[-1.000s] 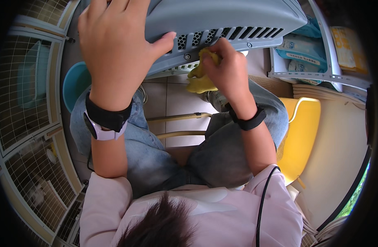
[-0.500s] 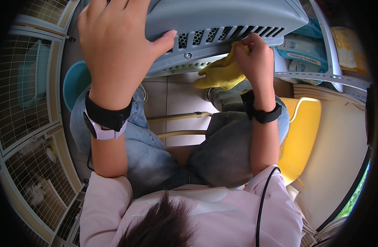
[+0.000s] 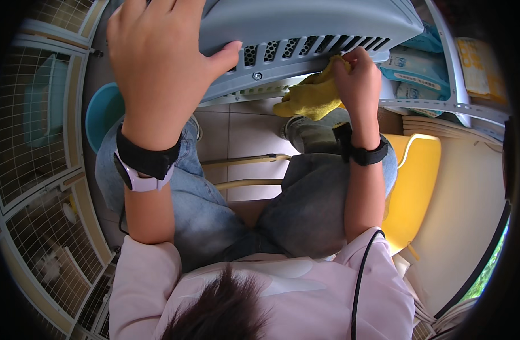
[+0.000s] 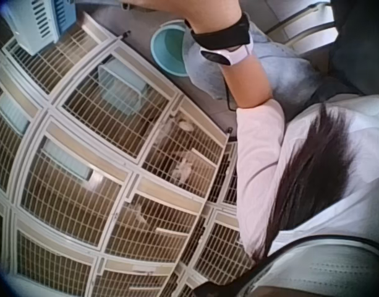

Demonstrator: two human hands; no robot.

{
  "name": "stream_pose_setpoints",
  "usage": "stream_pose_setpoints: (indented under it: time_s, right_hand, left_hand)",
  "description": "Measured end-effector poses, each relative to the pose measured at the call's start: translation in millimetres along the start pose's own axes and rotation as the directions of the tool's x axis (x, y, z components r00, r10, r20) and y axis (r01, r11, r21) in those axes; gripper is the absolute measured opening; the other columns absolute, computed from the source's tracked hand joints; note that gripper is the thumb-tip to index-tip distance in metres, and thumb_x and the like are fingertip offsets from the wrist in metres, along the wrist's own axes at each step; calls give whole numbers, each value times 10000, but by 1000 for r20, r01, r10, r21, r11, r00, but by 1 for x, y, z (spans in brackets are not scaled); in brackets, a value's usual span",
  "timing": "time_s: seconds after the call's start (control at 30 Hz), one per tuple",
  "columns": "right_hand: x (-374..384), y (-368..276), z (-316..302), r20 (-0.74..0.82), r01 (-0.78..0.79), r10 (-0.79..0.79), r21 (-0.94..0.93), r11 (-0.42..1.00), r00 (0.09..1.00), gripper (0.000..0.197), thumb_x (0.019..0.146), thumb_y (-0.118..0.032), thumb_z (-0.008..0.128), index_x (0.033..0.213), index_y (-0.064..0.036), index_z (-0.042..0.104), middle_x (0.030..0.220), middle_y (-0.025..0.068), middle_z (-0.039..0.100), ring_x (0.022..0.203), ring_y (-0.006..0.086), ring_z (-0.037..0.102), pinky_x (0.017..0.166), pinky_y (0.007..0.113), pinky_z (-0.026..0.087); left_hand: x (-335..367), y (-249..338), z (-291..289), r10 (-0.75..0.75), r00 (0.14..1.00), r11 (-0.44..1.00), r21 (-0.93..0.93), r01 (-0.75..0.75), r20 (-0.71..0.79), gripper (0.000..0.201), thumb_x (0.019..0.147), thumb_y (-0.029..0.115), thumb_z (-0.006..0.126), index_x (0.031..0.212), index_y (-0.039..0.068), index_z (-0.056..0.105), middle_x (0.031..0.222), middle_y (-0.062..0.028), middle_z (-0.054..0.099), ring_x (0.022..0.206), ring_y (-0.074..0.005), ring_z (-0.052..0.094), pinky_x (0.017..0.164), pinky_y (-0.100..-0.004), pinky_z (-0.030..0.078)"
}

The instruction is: The recorder is cleaning the exterior and interior vents of a grey plastic pet carrier using a yellow cloth.

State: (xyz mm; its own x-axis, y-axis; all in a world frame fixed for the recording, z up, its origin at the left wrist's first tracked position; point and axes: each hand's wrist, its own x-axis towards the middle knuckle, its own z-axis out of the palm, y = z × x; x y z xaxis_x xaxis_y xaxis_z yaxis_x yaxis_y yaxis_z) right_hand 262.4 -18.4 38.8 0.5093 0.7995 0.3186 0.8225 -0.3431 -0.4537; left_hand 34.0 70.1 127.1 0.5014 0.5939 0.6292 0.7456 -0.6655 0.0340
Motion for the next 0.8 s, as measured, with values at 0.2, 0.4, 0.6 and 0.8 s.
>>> stream_pose_setpoints:
  time_s: [0.2,0.4,0.6,0.8]
  right_hand:
    - [-10,-16,4,37,52,-57,110,993,998,169,750,-164,624,780,-20,542,672,179,615,648,371,609,590,406,490]
    - [-22,-34,14,93,126,-168,351,928,981,158,726,-90,639,813,-12,533,683,170,622,625,345,612,558,372,491]
    - [-27,-40,25,130,153,-239,471,869,962,173,722,-75,645,815,-8,516,632,179,583,593,347,593,522,381,465]
    - [-37,-56,33,114,248,-359,531,810,926,168,724,-63,648,812,-26,510,574,160,555,524,350,567,480,384,448]
  left_hand:
    - [1,0,-1,55,996,997,-43,-59,-75,615,486,162,752,1064,72,562,1089,-67,579,981,-264,499,865,-369,376]
    - [1,1,1,56,995,998,-24,-58,-79,612,485,159,751,1059,69,561,1086,-67,578,974,-261,500,859,-362,378]
    - [1,0,0,59,996,997,-45,-62,-73,608,485,155,749,1056,65,560,1083,-69,579,967,-261,501,849,-362,379]
    - [1,3,1,64,995,997,-34,-67,-74,606,488,154,749,1056,62,559,1085,-72,577,973,-260,500,852,-365,378]
